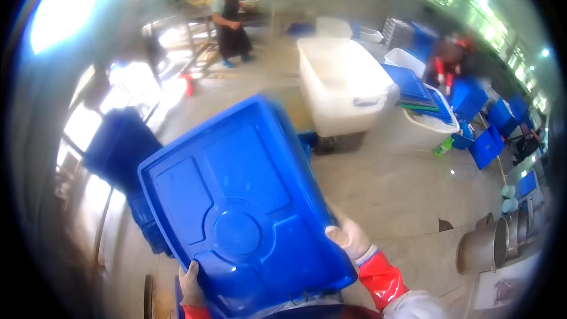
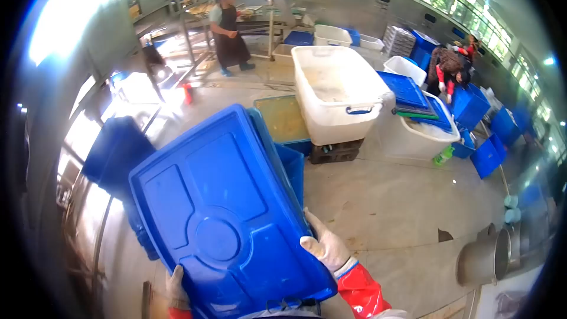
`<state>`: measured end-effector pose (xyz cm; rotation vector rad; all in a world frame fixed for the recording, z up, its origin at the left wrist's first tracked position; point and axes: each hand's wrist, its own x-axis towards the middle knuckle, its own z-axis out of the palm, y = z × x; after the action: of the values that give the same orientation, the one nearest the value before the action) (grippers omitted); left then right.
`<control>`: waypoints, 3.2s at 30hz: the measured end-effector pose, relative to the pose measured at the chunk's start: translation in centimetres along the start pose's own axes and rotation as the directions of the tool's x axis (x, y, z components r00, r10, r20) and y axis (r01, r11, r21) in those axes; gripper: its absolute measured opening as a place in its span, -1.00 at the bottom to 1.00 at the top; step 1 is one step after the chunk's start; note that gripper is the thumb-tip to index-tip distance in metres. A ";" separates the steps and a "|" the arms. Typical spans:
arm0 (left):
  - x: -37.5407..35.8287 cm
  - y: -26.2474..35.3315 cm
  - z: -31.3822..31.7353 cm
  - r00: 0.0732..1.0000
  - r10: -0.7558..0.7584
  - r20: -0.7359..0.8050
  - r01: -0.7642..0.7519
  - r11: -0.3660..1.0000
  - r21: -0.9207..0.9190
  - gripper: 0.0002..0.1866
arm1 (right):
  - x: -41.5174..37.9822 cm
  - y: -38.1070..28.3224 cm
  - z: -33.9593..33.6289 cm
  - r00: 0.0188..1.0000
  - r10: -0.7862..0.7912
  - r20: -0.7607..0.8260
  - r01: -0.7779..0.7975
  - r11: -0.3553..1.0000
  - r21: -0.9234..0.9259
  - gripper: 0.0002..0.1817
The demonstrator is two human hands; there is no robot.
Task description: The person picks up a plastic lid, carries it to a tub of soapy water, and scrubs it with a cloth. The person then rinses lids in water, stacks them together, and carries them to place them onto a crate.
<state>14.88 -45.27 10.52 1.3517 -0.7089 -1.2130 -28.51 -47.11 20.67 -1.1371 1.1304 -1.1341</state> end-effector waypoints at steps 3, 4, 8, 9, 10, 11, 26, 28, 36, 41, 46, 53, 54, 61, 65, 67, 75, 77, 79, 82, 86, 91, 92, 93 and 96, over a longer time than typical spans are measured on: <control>4.0 1.9 6.7 0.996 -0.055 0.072 0.053 0.998 0.029 -0.58 | 2.1 -1.1 -3.9 0.998 -0.028 -0.063 0.025 0.998 -0.051 0.24; 4.8 1.8 8.1 0.996 -0.043 0.084 0.040 0.998 0.039 -0.59 | 2.7 -1.1 -5.2 0.994 -0.053 -0.094 0.049 0.998 -0.051 0.24; 11.5 2.2 16.0 0.971 -0.023 0.238 0.000 0.995 0.096 -0.62 | 4.2 -1.7 -10.3 0.971 -0.110 -0.212 0.096 0.993 -0.074 0.22; 12.4 2.7 18.7 0.963 -0.026 0.267 -0.003 0.994 0.109 -0.62 | 4.5 -1.5 -12.1 0.962 -0.111 -0.250 0.097 0.993 -0.067 0.21; 13.0 2.9 21.2 0.961 -0.044 0.273 0.018 0.995 0.096 -0.62 | 4.9 -1.7 -13.5 0.954 -0.114 -0.276 0.099 0.993 -0.068 0.20; 14.2 3.6 24.1 0.950 -0.061 0.306 0.037 0.996 0.081 -0.61 | 5.5 -1.8 -15.1 0.946 -0.116 -0.302 0.100 0.993 -0.069 0.19; 13.1 3.5 44.0 0.904 -0.164 0.395 -0.004 0.921 0.390 -0.20 | 20.3 3.3 -38.2 0.904 0.042 -0.426 -0.074 0.995 -0.060 -0.10; 15.1 3.9 45.1 0.906 -0.157 0.393 0.010 0.936 0.351 -0.21 | 22.7 4.7 -39.0 0.908 0.110 -0.403 -0.119 0.993 0.003 -0.13; 32.5 12.3 53.3 0.754 0.177 0.633 -0.295 0.952 0.086 -0.16 | 32.5 2.2 -39.4 0.890 0.151 -0.429 -0.219 0.969 -0.112 -0.17; 44.3 20.4 65.5 0.749 0.177 0.639 -0.524 0.749 0.407 -0.36 | 37.5 2.3 -38.1 0.928 0.255 -0.270 -0.287 0.954 -0.087 -0.25; 55.2 20.8 78.1 0.580 0.011 0.815 -0.632 0.637 0.441 -0.45 | 39.8 -2.6 -34.3 0.767 0.630 0.123 -0.640 0.735 0.223 -0.36; 65.0 12.0 82.1 0.722 -0.136 0.678 -0.431 0.679 0.594 -0.40 | 40.6 -4.2 -46.0 0.917 -0.030 -0.397 -0.137 0.912 -0.386 -0.17; 62.5 13.2 83.6 0.751 -0.215 0.624 -0.490 0.452 0.746 -0.38 | 40.3 -4.7 -50.3 0.853 -0.148 -0.500 -0.207 0.784 -0.585 -0.13; 57.0 7.9 82.3 0.835 -0.029 0.550 -0.476 0.466 0.746 -0.15 | 38.3 5.1 -64.6 0.768 0.149 -0.622 -0.556 0.637 -0.534 0.08; 54.2 5.5 81.5 0.830 -0.003 0.558 -0.478 0.512 0.714 -0.17 | 35.0 7.1 -63.1 0.792 -0.004 -0.611 -0.459 0.656 -0.599 0.06; 53.0 4.5 82.3 0.819 -0.013 0.573 -0.476 0.542 0.693 -0.18 | 34.5 6.0 -63.6 0.731 0.217 -0.646 -0.635 0.561 -0.531 0.05; 42.8 3.7 85.7 0.835 0.226 0.502 -0.511 0.657 0.554 -0.62 | 35.0 1.8 -64.6 0.598 0.489 -0.635 -0.767 0.120 -0.630 0.02; 38.9 0.4 81.2 0.849 -0.337 0.407 0.147 0.891 0.430 -0.77 | 35.3 2.4 -65.0 0.621 0.455 -0.638 -0.758 0.145 -0.636 -0.01; 33.8 -2.1 77.5 0.760 -0.630 0.161 0.566 0.762 0.315 -0.81 | 34.4 2.7 -65.1 0.640 0.418 -0.645 -0.762 0.240 -0.601 -0.07; 30.7 -2.3 75.6 0.565 -0.823 0.060 0.805 0.565 0.179 -0.73 | 36.1 0.5 -64.1 0.565 0.523 -0.638 -0.821 0.287 -0.493 -0.13; 35.2 -4.3 80.3 0.951 -0.279 0.132 0.248 0.946 0.210 -0.12 | 35.9 0.7 -64.1 0.619 0.431 -0.657 -0.784 0.286 -0.551 -0.24; 35.2 -5.2 81.8 0.990 -0.144 0.007 0.144 0.989 0.045 -0.21 | 34.6 5.4 -66.4 0.635 0.509 -0.581 -0.769 0.342 -0.540 -0.19; 35.5 -3.0 81.9 0.990 -0.138 0.011 0.137 0.989 0.053 -0.21 | 34.3 6.5 -67.2 0.656 0.501 -0.565 -0.753 0.378 -0.538 -0.20; 35.9 -0.6 82.3 0.997 -0.078 0.006 0.075 0.979 0.191 -0.25 | 34.1 7.5 -67.7 0.670 0.495 -0.553 -0.741 0.410 -0.532 -0.21; 38.8 1.4 81.3 1.000 0.007 0.001 -0.006 0.943 0.333 -0.28 | 33.2 9.8 -68.5 0.707 0.471 -0.528 -0.707 0.498 -0.503 -0.23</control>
<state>-49.12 -108.57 15.07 1.6249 -0.9497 -1.1202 -93.27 -84.50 3.28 -0.9331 2.1338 -0.3075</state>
